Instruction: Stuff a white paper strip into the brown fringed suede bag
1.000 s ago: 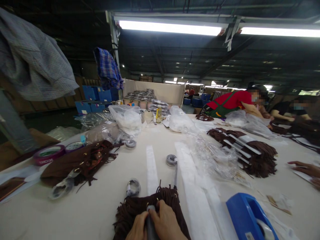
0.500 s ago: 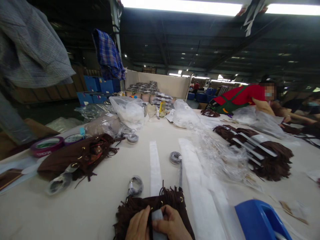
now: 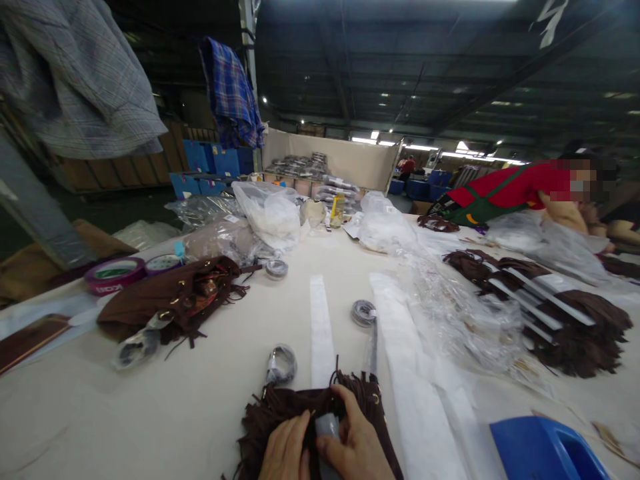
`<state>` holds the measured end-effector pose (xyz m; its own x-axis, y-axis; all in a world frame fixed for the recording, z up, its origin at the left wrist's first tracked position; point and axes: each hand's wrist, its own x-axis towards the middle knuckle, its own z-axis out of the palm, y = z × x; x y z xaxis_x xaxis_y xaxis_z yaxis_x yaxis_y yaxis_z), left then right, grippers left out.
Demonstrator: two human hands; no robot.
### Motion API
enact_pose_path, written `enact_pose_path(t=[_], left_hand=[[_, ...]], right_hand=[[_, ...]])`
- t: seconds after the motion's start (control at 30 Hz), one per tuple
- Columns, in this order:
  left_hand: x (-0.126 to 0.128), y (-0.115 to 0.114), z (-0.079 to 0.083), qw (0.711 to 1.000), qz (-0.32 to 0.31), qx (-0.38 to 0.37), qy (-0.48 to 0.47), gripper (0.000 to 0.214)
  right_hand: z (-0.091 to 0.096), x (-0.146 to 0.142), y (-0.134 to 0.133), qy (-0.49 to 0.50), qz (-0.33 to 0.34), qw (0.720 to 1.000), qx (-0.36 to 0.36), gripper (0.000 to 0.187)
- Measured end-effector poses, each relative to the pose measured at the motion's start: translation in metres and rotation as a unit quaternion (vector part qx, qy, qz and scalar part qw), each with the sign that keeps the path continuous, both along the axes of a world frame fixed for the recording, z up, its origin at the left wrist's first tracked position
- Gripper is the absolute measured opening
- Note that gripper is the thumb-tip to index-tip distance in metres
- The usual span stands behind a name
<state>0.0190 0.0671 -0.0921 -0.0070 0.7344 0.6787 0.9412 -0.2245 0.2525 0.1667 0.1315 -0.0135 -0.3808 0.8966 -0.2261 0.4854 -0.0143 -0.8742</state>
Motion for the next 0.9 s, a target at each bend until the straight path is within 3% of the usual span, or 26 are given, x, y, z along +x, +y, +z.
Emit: enact_pose_path(t=[0.13,0.27,0.37,0.6,0.73,0.9], left_hand=[[-0.004,-0.002,0.001,0.999,-0.033,0.013,0.014,0.034],[0.006,-0.005,0.003,0.994,0.04,0.02,-0.104,0.029],[0.004,-0.004,0.014,0.978,0.097,-0.004,-0.184,0.027],[-0.024,0.033,0.047,0.991,0.073,-0.055,-0.1,0.034],[-0.023,0.042,0.051,0.991,0.041,-0.097,-0.078,0.028],[-0.024,0.043,0.048,0.991,0.051,-0.118,-0.038,0.039]], right_hand=[[0.033,-0.011,0.002,-0.199,0.074,0.965,0.154,0.05],[0.049,-0.03,0.007,-0.201,0.12,0.937,0.261,0.03],[0.045,-0.04,0.014,-0.187,0.146,0.946,0.22,0.016],[0.025,-0.035,0.031,-0.118,0.133,0.976,0.128,0.006],[0.015,-0.029,0.03,-0.065,0.136,0.984,0.094,0.003],[0.012,-0.023,0.025,-0.02,0.141,0.988,0.053,0.005]])
